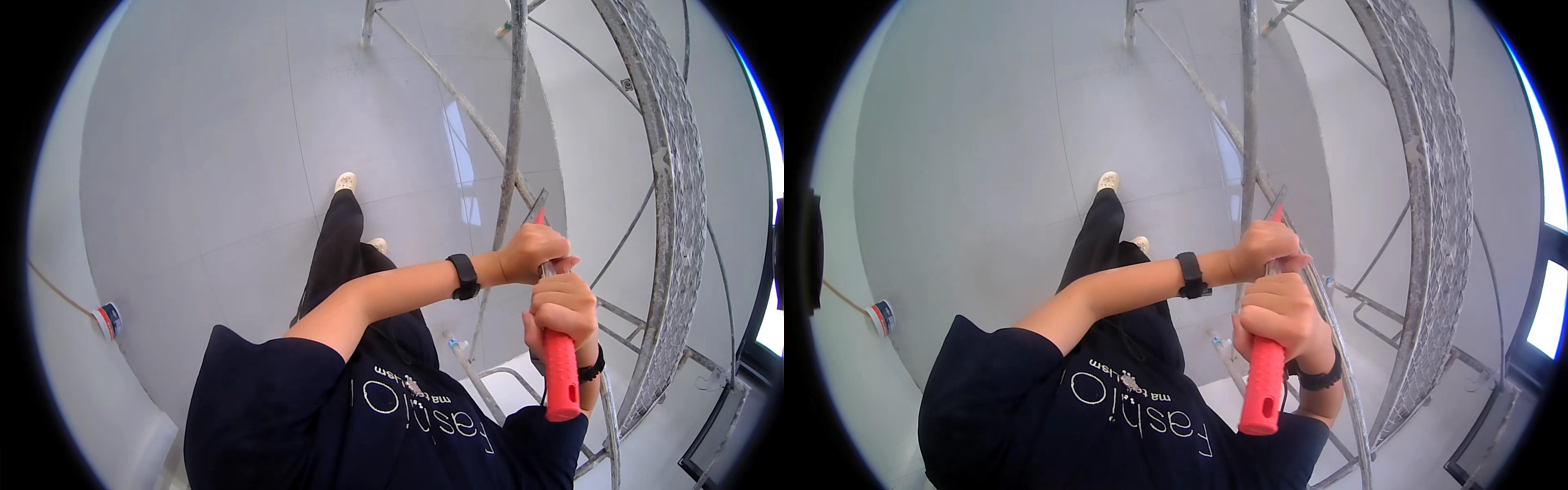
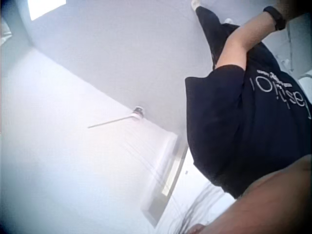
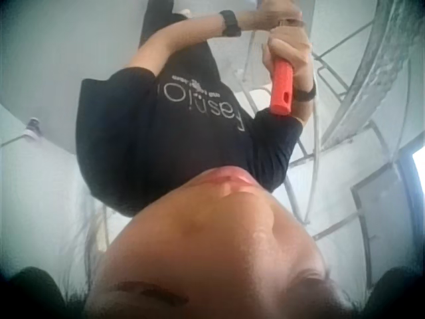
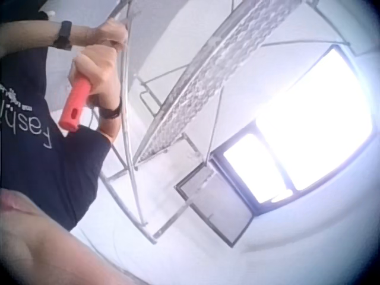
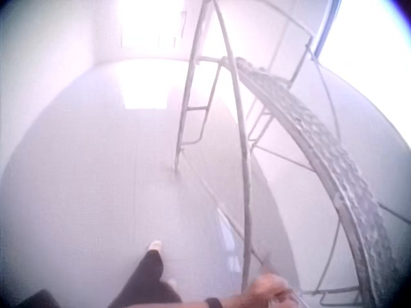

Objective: The person uses a hand scraper to remove debris from the metal poles of a scaffolding structure, working on several different sections of the frame.

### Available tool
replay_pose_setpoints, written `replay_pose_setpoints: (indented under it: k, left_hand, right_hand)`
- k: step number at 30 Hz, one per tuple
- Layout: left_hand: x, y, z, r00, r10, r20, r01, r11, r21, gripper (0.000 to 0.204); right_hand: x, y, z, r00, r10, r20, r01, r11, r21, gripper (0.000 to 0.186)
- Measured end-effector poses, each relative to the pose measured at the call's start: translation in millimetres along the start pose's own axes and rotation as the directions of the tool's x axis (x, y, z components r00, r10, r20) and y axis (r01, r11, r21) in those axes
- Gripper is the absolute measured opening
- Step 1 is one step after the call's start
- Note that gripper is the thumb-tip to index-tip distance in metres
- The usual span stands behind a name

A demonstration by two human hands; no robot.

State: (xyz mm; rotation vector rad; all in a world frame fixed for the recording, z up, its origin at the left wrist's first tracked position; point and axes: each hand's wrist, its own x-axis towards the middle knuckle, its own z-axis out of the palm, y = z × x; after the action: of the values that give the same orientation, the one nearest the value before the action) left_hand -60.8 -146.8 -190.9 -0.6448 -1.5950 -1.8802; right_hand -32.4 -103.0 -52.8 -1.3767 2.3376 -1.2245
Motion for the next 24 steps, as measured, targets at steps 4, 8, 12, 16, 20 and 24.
replay_pose_setpoints:
  k: [4, 8, 12, 16, 20, 24]
  left_hand:
    - [12, -11, 7, 0.999, 0.049, -0.013, -0.049, 0.999, 0.013, 0.025]
    - [26, -12, 12, 1.0, -0.004, 0.017, 0.004, 1.0, 0.005, 0.025]
    - [23, 4, 12, 1.0, 0.001, 0.019, 0.002, 0.991, -0.131, 0.029]
    - [35, 8, 25, 1.0, 0.02, -0.001, -0.02, 0.989, -0.144, 0.024]
    - [34, 4, 32, 0.998, 0.011, 0.067, -0.006, 0.997, -0.077, 0.018]
    - [23, 6, 33, 0.992, 0.015, 0.129, -0.009, 0.999, -0.05, 0.02]
  right_hand:
    - [3, 2, -9, 0.99, 0.006, -0.143, -0.015, 0.998, -0.062, 0.024]
    - [10, -3, -16, 0.953, 0.11, -0.281, -0.12, 0.993, -0.018, 0.023]
    - [9, -8, -18, 0.978, 0.034, -0.208, -0.047, 0.997, -0.059, 0.021]
    - [4, -12, -23, 0.883, 0.042, -0.468, -0.067, 0.997, -0.036, 0.024]
    - [-3, 6, -30, 0.823, -0.08, -0.562, 0.069, 0.997, -0.041, 0.02]
    - [-18, 3, -17, 0.798, -0.142, -0.586, 0.109, 0.99, -0.091, 0.018]
